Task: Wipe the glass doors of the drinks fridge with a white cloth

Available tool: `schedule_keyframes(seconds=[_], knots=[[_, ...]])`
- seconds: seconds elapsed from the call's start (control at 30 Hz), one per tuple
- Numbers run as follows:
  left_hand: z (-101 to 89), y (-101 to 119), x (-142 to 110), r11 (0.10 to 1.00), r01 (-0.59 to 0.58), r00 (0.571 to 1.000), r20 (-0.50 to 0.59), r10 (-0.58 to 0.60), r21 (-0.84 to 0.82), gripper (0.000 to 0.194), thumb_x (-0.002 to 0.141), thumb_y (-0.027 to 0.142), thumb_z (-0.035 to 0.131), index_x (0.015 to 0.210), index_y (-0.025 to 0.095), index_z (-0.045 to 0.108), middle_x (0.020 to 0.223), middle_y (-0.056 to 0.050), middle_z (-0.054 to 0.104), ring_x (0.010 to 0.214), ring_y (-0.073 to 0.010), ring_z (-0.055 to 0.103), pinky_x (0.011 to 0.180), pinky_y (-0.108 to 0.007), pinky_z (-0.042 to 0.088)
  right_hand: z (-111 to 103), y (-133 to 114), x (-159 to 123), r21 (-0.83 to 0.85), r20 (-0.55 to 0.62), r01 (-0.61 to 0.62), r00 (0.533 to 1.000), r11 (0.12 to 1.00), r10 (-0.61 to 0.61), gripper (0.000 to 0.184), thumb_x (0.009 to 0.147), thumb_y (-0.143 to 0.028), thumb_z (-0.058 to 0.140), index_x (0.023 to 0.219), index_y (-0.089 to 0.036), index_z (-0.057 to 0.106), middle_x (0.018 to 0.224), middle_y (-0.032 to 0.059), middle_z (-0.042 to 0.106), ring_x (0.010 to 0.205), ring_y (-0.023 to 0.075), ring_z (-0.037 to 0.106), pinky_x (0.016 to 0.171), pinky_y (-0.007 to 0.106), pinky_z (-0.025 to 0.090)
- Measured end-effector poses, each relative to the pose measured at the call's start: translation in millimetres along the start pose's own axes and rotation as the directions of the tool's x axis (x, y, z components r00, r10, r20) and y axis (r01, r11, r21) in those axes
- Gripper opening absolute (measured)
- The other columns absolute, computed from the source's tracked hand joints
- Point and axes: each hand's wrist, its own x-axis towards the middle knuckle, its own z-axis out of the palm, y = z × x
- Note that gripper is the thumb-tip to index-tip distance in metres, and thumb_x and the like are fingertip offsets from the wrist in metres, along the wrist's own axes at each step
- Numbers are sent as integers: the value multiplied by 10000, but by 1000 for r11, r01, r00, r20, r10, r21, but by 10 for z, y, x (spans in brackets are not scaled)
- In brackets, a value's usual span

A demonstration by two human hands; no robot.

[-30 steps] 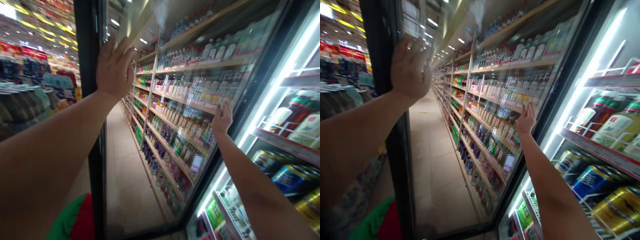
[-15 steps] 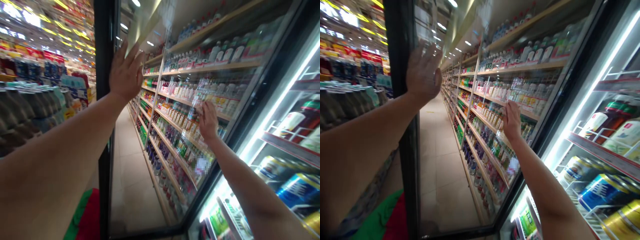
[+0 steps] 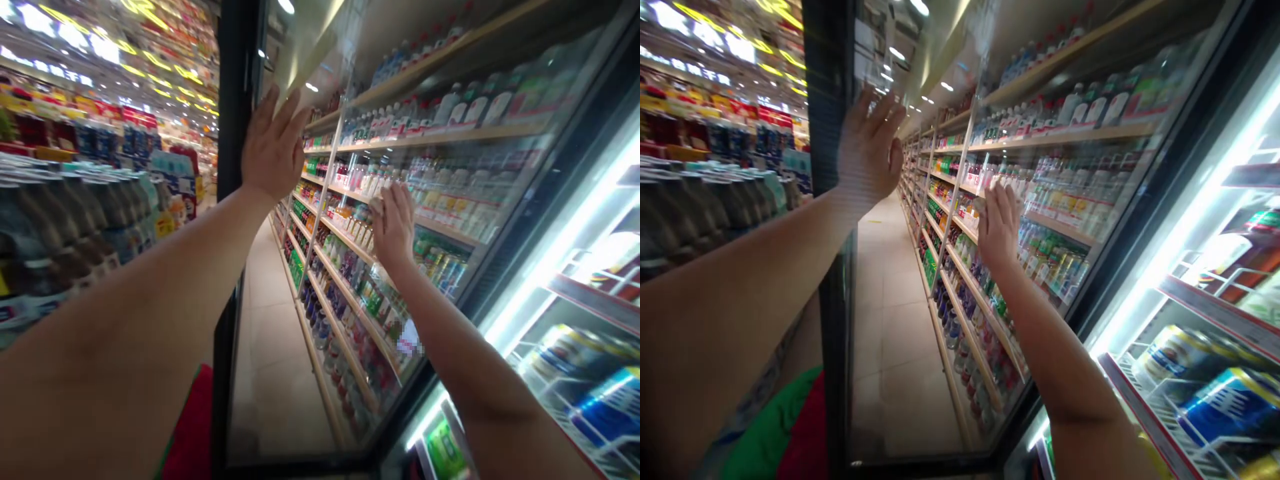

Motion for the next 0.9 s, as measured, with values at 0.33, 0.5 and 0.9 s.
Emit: schedule_keyframes(seconds=[0.33,0.5,0.9], knots=[[-39,4,-67,997,12,1000,-11,-13,-75,553,1003,464,383,1464,181,499,1632,83,363,1570,-93,91,1328,-388,31,22,-459,-406,62,144,132,980,989,-140,607,964,-108,436,1561,-183,365,1603,155,394,1565,293,248,1271,571,282],[-1,14,-94,995,48,997,63,-42,-89,557,1008,457,411,1507,215,466,1658,102,291,1581,-116,109,1332,-437,30,118,-166,-33,119,-83,-140,985,983,150,455,1047,-261,410,1498,-208,441,1593,140,406,1525,276,347,1225,567,381],[68,418,-2054,996,-81,996,35,81,21,683,1031,262,523,1652,274,238,1629,-52,349,1562,-248,154,1322,-470,94,-35,-439,-37,27,-43,-60,997,998,61,386,1024,-222,502,1397,-223,600,1426,95,605,1398,258,499,1197,482,408]])
